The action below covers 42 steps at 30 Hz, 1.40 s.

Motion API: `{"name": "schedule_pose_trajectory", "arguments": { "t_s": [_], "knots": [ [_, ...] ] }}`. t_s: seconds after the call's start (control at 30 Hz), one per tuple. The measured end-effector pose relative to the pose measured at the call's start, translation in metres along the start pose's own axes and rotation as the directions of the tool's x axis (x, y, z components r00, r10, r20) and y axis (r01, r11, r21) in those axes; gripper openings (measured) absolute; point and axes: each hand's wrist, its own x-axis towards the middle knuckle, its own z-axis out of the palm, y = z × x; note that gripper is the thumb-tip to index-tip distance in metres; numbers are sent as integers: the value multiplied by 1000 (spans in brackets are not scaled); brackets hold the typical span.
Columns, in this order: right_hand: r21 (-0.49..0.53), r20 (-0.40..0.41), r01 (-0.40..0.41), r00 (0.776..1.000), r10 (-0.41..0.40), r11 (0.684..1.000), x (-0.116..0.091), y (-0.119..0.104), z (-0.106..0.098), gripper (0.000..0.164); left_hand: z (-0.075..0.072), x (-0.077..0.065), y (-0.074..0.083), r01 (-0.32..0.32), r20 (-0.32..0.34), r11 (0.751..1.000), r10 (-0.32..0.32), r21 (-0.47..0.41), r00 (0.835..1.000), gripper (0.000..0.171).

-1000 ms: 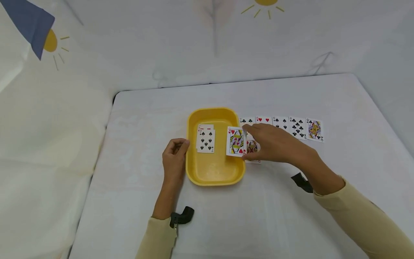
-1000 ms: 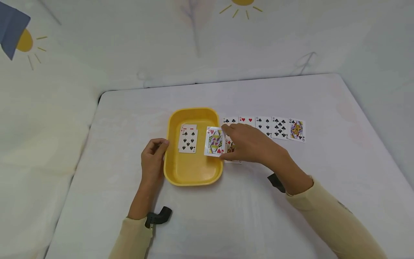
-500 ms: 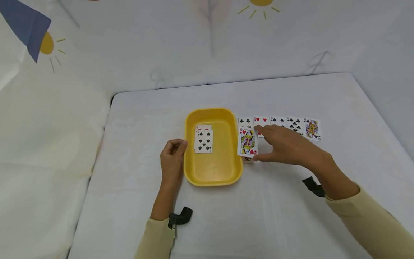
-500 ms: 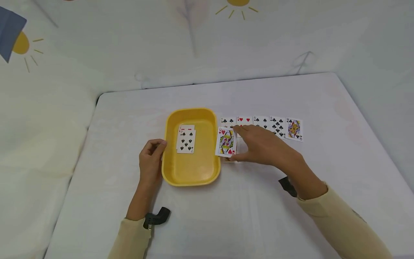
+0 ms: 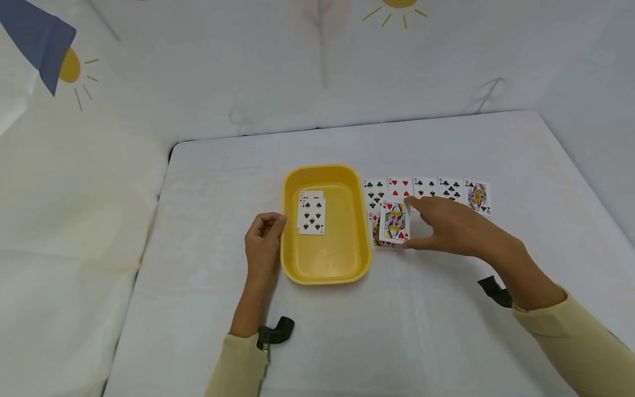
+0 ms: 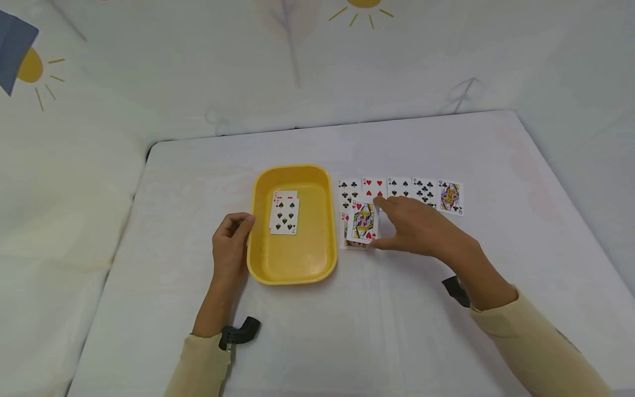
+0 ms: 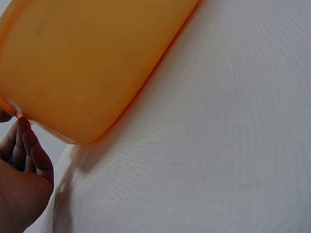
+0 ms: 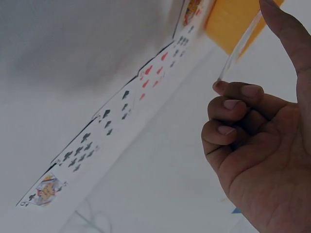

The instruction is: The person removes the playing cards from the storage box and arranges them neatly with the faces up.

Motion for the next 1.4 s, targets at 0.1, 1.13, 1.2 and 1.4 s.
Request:
{"name": "schedule_pose_trajectory", "arguments": {
  "t_s": [0.1,1.13,1.2,1.4],
  "knots": [
    [-5,3,0,1000,0,1000,-1,3,3,93,0,-2,5,13,0,1000,-13,4,1000,23],
    [0,40,-9,999,9,1000,2,30,21,90,-5,-5,4,-28,2,999,28,-16,1000,27],
    [-1,39,-4,999,4,1000,2,31,22,90,-5,-5,5,-13,1,1000,13,-17,1000,25],
    [8,50,-7,999,7,1000,3,35,24,91,-5,-1,0,-8,0,1000,8,-26,1000,23]
  ]
}}
